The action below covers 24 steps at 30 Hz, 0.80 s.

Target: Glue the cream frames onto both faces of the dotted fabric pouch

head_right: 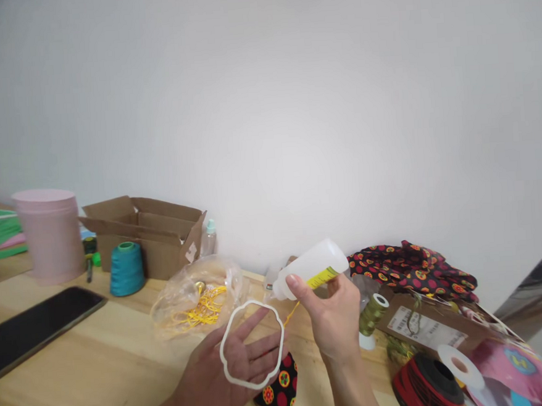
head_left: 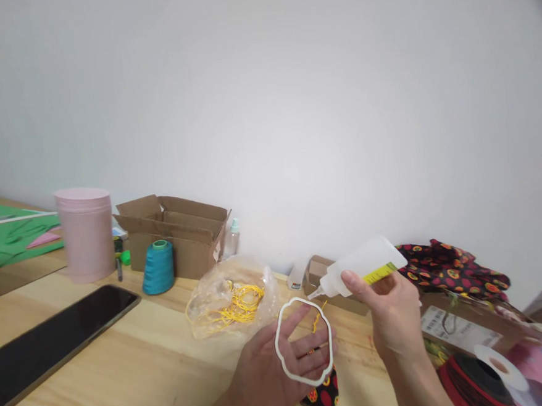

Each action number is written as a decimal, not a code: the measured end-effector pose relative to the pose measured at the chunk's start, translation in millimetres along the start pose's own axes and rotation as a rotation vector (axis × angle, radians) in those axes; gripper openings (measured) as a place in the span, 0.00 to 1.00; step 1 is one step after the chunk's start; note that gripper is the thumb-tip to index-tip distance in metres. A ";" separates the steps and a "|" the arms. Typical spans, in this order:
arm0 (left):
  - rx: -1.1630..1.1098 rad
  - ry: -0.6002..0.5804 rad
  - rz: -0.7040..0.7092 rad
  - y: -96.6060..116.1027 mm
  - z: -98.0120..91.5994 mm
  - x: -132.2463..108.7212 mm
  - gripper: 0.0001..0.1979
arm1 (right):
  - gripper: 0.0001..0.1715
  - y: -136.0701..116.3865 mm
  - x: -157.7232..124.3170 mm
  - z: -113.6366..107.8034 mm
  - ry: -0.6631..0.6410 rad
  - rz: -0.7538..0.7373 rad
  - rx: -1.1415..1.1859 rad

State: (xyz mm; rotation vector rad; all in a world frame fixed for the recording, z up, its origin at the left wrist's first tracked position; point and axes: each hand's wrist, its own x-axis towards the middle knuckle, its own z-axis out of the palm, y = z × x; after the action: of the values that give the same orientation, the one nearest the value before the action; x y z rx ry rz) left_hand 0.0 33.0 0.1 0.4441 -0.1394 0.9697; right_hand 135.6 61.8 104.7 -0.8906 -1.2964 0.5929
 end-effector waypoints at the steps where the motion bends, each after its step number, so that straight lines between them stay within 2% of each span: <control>1: 0.002 0.004 -0.004 0.2 -0.1 0.0 0.26 | 0.18 -0.2 -0.4 0.3 -0.002 -0.002 -0.010; 6: -0.008 0.023 -0.004 1.0 -1.2 0.1 0.29 | 0.18 -0.8 -2.9 0.7 -0.008 -0.041 -0.066; 15: -0.015 0.019 0.012 -0.2 -2.5 -0.6 0.28 | 0.16 -7.1 -6.1 -2.0 -0.055 -0.121 -0.270; 24: -0.003 0.033 0.008 -1.7 -2.6 -0.9 0.28 | 0.16 -11.2 -6.2 -0.2 -0.053 -0.162 -0.294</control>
State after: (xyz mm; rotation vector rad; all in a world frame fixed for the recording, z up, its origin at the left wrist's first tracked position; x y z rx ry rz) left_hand 0.7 32.6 -3.0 0.4251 -0.1131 0.9845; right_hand 133.4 50.6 110.5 -1.0022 -1.5123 0.3041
